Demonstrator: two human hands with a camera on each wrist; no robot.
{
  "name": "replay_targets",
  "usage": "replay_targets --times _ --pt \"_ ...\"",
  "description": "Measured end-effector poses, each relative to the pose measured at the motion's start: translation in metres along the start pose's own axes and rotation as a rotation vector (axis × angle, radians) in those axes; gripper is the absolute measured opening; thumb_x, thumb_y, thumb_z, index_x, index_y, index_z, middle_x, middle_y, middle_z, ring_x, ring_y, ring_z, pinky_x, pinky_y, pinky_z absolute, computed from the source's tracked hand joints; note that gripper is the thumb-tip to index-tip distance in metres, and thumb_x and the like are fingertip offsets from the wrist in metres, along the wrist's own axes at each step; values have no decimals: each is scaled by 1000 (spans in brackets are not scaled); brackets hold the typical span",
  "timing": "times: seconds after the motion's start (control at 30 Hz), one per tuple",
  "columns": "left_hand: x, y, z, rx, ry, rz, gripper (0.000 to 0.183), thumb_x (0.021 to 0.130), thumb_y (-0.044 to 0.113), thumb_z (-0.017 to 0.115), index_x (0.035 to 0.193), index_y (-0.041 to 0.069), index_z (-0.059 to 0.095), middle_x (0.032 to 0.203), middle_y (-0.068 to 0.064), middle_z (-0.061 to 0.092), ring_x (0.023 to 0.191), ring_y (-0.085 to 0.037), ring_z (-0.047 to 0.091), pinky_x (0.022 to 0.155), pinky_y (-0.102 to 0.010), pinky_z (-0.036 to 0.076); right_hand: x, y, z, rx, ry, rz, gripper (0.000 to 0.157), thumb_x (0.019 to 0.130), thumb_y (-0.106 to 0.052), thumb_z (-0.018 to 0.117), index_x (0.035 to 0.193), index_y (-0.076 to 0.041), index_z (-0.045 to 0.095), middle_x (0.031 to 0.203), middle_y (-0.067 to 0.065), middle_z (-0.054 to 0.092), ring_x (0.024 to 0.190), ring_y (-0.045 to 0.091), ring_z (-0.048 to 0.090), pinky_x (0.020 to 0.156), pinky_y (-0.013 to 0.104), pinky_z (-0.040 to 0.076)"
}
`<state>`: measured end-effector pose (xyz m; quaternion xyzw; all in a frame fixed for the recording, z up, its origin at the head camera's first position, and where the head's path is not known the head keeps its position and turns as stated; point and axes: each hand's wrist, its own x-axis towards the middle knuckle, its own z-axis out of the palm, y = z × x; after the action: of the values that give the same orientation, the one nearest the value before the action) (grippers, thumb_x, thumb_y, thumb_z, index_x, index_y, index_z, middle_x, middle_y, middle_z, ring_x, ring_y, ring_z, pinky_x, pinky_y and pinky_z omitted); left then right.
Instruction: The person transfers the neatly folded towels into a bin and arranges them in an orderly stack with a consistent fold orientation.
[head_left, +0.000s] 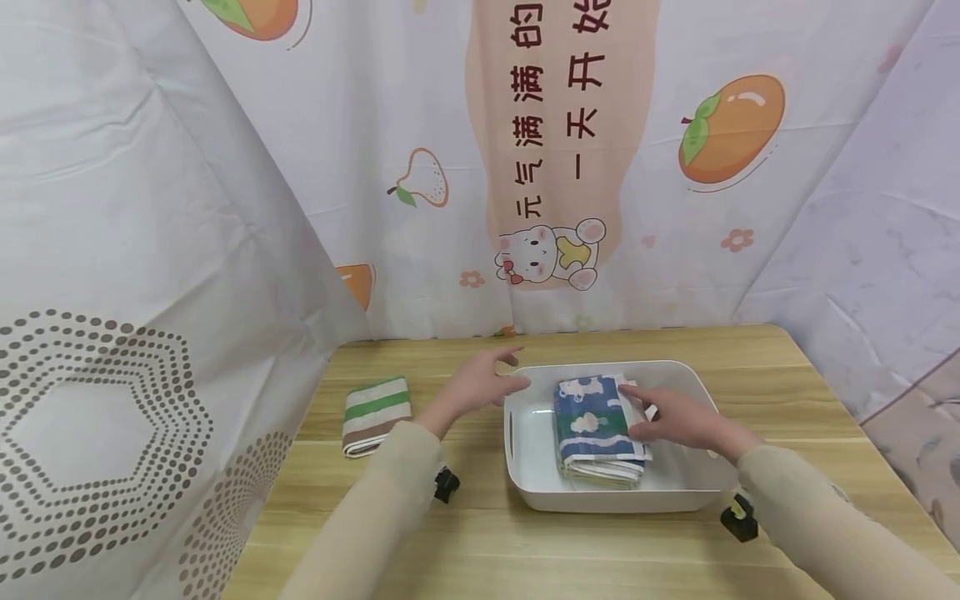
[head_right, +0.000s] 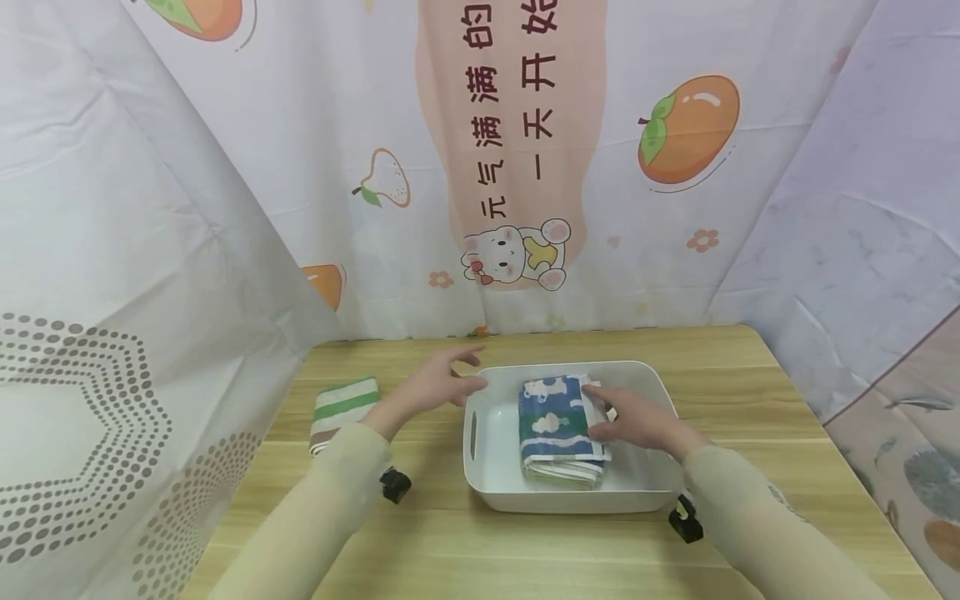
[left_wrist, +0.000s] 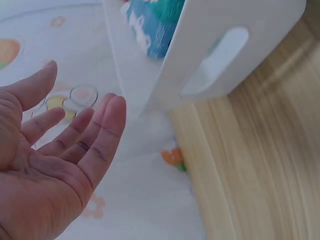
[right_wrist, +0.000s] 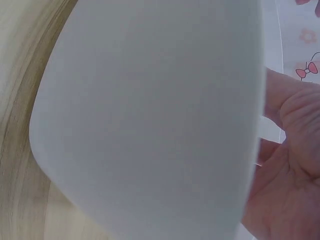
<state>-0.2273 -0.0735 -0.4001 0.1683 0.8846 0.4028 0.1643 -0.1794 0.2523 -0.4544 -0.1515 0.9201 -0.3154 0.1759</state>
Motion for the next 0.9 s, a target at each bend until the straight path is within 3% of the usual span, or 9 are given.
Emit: replay_targets --times 0.27,0.53,0.7,0.9 --pt "-15 -23 -33 -66 91 -22 61 84 36 68 139 31 42 124 -2 52 76 -16 64 67 -35 54 -4 -3 -3 -1 18 -25 77 80 -34 73 143 -9 36 115 14 55 85 21 55 72 34 47" --pt "-34 -61 -53 -128 156 -105 61 83 36 69 138 30 43 126 -3 51 92 -22 60 72 -40 54 -9 2 -15 11 61 -47 72 82 -32 71 140 -5 39 114 19 55 86 23 55 70 34 49" --pt "-46 -86 -68 -114 178 -145 69 80 43 70 141 29 39 127 -5 51 94 -22 60 71 -38 53 -16 6 -27 -14 91 -16 70 83 -35 69 140 -6 40 114 18 54 91 24 56 73 38 51" --pt "-57 -120 -82 -125 230 -200 71 80 45 69 142 27 38 128 -10 49 100 -28 58 72 -39 53 -23 8 -39 -49 155 -41 69 84 -38 67 137 -3 42 112 18 57 92 26 57 73 40 50"
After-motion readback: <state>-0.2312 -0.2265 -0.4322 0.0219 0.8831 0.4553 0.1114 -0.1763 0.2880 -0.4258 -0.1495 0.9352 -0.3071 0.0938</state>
